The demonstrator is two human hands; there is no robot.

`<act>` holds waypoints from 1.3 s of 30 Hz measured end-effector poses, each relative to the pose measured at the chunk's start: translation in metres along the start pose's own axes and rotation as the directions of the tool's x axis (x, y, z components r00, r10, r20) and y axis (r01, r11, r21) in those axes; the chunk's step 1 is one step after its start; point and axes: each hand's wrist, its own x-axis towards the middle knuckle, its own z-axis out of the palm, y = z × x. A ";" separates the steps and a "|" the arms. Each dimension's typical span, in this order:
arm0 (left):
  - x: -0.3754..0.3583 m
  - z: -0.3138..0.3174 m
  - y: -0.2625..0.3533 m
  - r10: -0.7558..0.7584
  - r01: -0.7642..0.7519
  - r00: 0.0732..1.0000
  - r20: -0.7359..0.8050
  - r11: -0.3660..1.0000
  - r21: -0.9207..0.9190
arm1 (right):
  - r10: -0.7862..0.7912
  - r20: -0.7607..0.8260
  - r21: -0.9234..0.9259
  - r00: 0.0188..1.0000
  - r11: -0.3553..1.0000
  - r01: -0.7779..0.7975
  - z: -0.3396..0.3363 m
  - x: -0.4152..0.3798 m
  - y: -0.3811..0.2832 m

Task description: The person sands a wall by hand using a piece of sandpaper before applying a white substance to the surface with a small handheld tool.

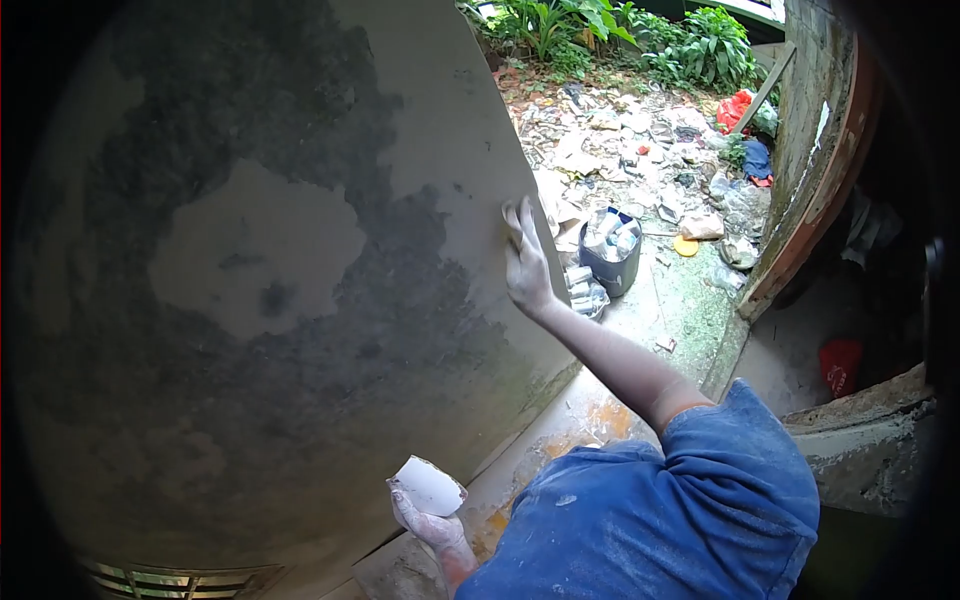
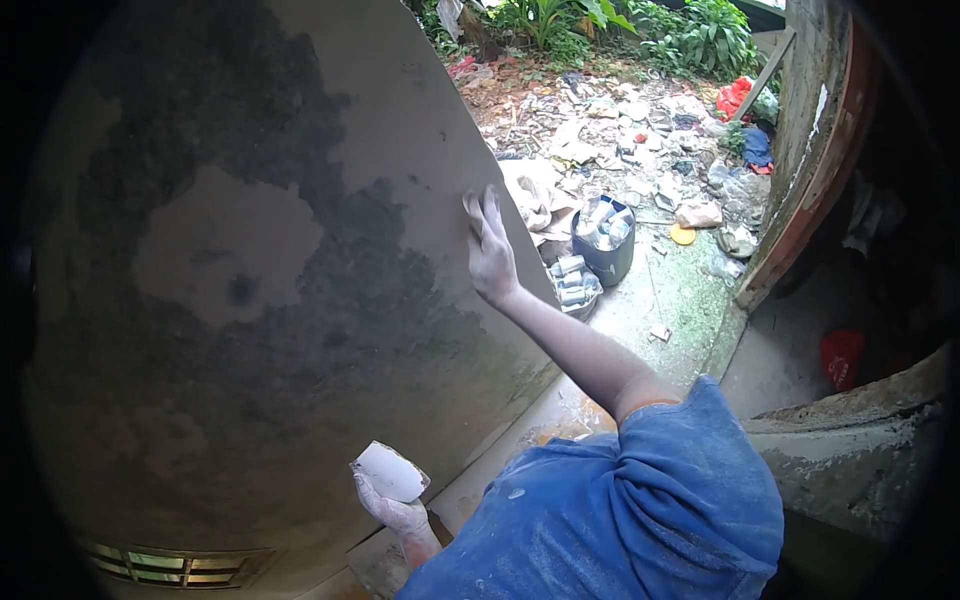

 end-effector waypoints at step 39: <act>0.016 -0.075 -0.096 -0.055 0.025 0.992 -0.117 0.969 -0.248 | -0.659 -0.010 -0.253 0.752 0.729 0.636 0.004 0.230 -0.119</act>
